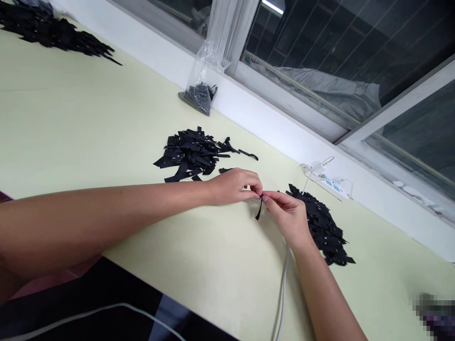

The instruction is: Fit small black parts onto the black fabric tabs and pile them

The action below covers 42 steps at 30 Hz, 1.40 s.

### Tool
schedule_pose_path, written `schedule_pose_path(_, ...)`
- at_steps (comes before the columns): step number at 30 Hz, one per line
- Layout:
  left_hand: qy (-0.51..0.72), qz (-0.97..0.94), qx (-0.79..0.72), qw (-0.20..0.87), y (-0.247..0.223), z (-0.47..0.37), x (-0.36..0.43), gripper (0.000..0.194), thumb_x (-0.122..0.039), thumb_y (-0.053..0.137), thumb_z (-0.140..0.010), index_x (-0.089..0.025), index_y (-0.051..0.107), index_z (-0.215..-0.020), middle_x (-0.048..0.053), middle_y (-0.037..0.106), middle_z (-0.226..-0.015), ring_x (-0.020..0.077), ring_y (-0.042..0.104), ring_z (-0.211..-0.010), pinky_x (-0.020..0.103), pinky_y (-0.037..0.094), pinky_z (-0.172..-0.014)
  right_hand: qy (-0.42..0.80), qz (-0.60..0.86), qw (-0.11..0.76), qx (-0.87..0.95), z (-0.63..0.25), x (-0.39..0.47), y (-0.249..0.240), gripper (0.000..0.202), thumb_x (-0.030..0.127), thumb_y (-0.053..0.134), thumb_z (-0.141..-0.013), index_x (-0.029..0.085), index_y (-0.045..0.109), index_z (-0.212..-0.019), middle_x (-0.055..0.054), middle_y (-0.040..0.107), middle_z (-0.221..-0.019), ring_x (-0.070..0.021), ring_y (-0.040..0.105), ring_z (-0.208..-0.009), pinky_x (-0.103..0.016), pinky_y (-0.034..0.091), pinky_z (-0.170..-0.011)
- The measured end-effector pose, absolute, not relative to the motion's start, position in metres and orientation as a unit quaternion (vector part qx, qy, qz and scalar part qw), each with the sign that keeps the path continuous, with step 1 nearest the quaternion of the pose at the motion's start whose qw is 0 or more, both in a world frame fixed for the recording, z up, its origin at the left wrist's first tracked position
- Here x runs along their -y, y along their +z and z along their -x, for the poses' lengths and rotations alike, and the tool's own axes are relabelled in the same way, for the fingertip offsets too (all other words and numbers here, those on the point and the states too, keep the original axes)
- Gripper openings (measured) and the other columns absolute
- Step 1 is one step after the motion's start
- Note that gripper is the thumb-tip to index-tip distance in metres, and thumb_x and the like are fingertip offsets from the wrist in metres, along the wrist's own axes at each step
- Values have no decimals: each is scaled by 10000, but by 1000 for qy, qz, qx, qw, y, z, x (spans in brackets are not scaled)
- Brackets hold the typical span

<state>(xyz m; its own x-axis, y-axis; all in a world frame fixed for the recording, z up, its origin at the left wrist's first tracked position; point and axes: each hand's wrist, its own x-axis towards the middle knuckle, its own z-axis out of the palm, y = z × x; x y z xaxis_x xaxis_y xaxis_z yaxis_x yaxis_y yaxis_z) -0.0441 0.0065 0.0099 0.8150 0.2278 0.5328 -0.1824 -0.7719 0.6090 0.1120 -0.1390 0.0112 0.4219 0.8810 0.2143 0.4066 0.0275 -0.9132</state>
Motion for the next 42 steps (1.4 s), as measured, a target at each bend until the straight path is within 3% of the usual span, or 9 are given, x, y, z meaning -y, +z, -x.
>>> schedule_pose_path(7, 316, -886, -28, 337, 9, 43, -7, 76, -192, 636, -870, -185, 695, -823, 9, 702, -866, 132, 624, -802, 266, 447, -750, 227, 651, 506, 519, -113, 140, 11, 242, 393, 751, -818, 209, 800, -966, -58, 750, -887, -139, 581, -674, -277, 461, -611)
schedule_pose_path(31, 339, -878, -41, 336, 8, 42, -2, 51, -190, 595, -891, -180, 645, -891, 20, 700, -896, 140, 610, -804, 278, 442, -739, 215, 652, 528, 501, -110, 138, 9, 277, 410, 783, -798, 221, 802, -999, -68, 769, -970, -194, 686, -795, -323, 556, -708)
schedule_pose_path(38, 317, -887, -38, 332, 8, 43, -2, 46, -185, 554, -899, -180, 599, -895, 30, 656, -887, 148, 562, -790, 288, 414, -723, 215, 660, 508, 509, -105, 138, 10, 361, 435, 811, -762, 197, 735, -1022, -75, 742, -975, -160, 634, -737, -288, 521, -649)
schedule_pose_path(42, 292, -887, -27, 357, 8, 44, 0, 47, -192, 528, -915, -178, 573, -916, 39, 634, -906, 152, 542, -796, 293, 408, -717, 221, 654, 502, 521, -102, 136, 11, 323, 435, 759, -801, 192, 695, -1005, -81, 728, -1014, -166, 642, -801, -287, 524, -703)
